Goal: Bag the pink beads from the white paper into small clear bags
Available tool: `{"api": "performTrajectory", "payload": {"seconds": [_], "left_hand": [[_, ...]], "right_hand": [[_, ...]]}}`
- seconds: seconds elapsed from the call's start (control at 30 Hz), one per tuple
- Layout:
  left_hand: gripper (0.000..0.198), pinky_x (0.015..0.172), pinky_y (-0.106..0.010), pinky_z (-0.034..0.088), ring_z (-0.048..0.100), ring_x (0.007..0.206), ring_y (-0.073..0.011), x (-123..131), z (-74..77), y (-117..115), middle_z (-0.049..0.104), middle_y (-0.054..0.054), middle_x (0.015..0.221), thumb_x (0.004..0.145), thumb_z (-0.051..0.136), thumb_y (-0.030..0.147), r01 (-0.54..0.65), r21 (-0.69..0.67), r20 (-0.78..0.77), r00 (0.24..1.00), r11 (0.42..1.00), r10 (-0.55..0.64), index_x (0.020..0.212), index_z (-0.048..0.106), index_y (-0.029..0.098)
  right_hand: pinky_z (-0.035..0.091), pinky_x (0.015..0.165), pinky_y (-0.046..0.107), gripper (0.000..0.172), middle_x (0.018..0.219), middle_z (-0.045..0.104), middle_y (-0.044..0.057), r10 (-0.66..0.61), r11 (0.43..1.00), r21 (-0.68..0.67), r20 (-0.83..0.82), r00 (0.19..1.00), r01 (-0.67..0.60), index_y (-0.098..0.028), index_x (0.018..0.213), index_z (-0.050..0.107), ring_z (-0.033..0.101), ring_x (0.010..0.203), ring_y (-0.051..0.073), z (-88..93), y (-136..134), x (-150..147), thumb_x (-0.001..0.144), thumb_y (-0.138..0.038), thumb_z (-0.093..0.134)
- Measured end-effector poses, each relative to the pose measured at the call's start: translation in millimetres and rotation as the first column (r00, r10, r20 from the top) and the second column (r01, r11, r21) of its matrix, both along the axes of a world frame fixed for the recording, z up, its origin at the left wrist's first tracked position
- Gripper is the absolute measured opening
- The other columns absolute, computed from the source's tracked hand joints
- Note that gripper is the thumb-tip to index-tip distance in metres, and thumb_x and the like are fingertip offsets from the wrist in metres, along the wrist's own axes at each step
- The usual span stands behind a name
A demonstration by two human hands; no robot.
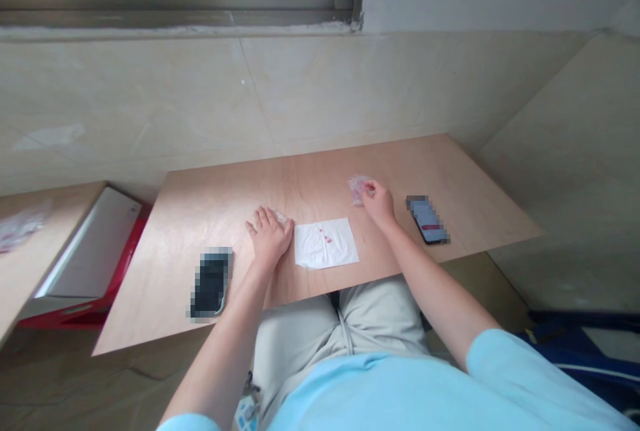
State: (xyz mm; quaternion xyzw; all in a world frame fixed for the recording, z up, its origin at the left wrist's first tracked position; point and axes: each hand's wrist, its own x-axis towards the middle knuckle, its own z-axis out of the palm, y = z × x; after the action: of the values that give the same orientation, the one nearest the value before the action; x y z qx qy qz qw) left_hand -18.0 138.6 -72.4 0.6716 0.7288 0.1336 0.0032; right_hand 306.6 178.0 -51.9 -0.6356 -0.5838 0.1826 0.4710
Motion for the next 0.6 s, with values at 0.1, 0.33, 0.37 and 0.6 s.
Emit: {"api": "performTrajectory", "payload": {"seconds": [0.1,0.33,0.37,0.6], "left_hand": [[0.084,0.121,-0.062,0.012,0.016,0.153,-0.0419,-2.0,11.0,-4.6,0.023,-0.029,0.163,0.095,0.042,0.055,0.008,0.059,0.093,0.996,0.998,-0.013,0.156,0.025,-0.001],[0.039,0.113,-0.05,0.035,0.048,0.132,-0.0337,-8.1,23.2,-32.6,0.053,-0.017,0.144,0.098,0.047,0.036,0.304,0.129,0.125,0.939,0.944,-0.32,0.131,0.059,0.02],[0.038,0.112,-0.05,0.035,0.049,0.131,-0.034,-7.1,22.3,-33.4,0.054,-0.016,0.142,0.097,0.048,0.036,0.306,0.122,0.119,0.94,0.944,-0.32,0.13,0.059,0.02],[0.034,0.104,-0.051,0.04,0.054,0.12,-0.0341,-4.9,24.8,-20.1,0.058,-0.016,0.132,0.095,0.053,0.037,0.227,0.114,0.128,0.962,0.967,-0.241,0.123,0.065,0.022]], "right_hand": [[0.048,0.099,0.041,0.026,0.107,0.071,0.016,0.003,0.996,-0.087,0.159,0.987,0.011,-0.016,0.11,0.07,0.066,0.108,0.026,4.7,30.3,31.8,0.087,-0.024,0.06],[0.049,0.076,0.03,0.014,0.093,0.075,0.014,0.097,0.969,-0.245,0.226,0.969,-0.039,-0.016,0.091,0.074,0.069,0.084,0.022,-5.9,52.4,49.3,0.082,-0.024,0.066],[0.049,0.076,0.03,0.014,0.093,0.075,0.014,0.087,0.972,-0.233,0.228,0.97,-0.032,-0.016,0.091,0.074,0.069,0.085,0.022,-5.2,51.8,50.4,0.083,-0.023,0.063],[0.048,0.073,0.029,0.018,0.093,0.074,0.012,-0.032,0.997,-0.073,-0.132,0.991,0.023,-0.018,0.088,0.069,0.067,0.083,0.021,21.9,36.7,58.8,0.083,-0.032,0.059]]}}
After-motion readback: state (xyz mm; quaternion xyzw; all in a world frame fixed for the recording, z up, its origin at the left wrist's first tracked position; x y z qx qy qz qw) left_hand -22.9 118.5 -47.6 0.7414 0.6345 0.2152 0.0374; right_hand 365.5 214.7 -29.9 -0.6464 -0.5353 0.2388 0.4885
